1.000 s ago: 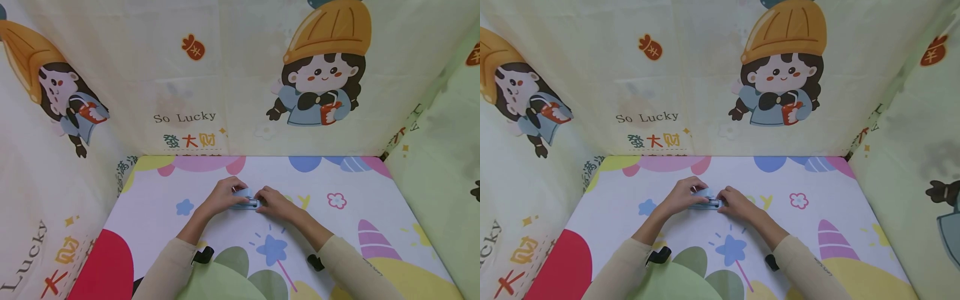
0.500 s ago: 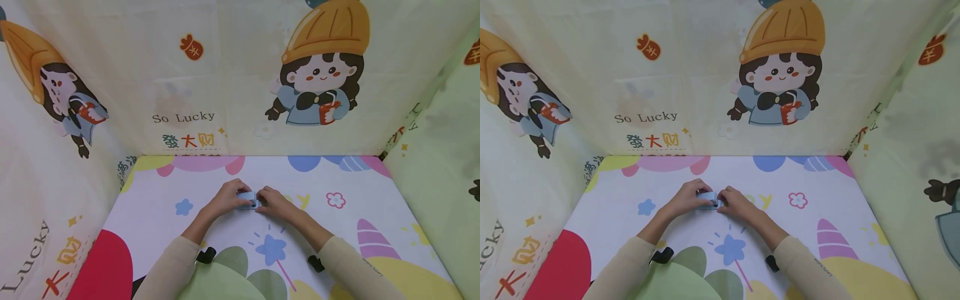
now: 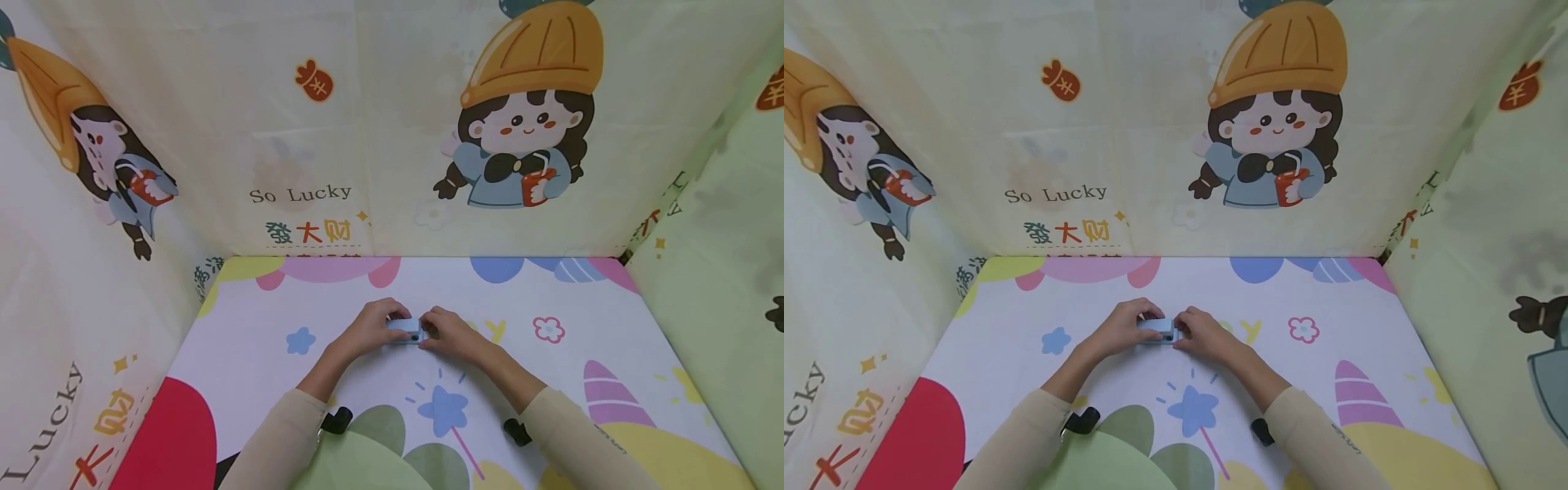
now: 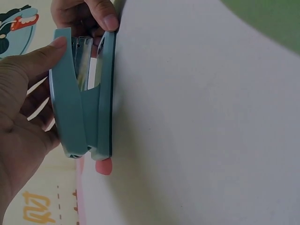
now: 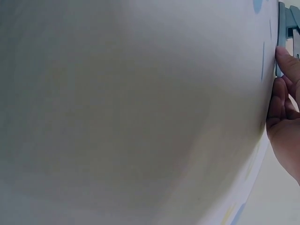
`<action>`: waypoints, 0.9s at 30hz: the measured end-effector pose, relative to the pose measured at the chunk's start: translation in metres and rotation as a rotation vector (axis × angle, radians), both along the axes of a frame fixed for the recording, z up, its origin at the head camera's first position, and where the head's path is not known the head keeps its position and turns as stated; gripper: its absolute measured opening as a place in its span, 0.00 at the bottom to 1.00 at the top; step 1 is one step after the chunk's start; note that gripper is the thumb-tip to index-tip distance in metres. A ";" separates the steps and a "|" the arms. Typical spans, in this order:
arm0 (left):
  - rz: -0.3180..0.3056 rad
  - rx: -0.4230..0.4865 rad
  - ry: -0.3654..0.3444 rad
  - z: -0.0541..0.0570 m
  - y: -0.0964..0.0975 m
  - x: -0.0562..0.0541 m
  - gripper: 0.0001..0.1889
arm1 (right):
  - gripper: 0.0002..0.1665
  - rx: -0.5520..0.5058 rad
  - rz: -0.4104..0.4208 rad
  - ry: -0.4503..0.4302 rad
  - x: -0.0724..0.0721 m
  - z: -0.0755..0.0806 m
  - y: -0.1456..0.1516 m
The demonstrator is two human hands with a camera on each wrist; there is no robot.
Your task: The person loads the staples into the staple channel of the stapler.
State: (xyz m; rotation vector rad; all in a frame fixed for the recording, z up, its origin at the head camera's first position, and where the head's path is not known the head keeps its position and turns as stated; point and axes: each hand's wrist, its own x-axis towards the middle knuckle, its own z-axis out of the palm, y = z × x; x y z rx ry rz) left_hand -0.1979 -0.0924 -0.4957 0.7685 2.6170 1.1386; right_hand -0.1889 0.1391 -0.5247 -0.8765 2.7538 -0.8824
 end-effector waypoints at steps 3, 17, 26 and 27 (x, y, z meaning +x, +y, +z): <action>0.003 0.003 0.004 0.000 -0.001 0.000 0.15 | 0.22 0.001 0.005 -0.006 -0.001 0.000 0.001; 0.008 -0.005 -0.012 -0.004 0.005 0.000 0.15 | 0.19 -0.044 0.015 -0.022 -0.002 -0.001 0.001; 0.014 -0.069 -0.007 -0.005 0.011 -0.001 0.13 | 0.20 -0.037 -0.004 -0.043 -0.001 -0.001 0.003; 0.018 -0.072 -0.005 -0.006 0.011 -0.001 0.13 | 0.20 -0.037 -0.003 -0.042 -0.001 -0.001 0.003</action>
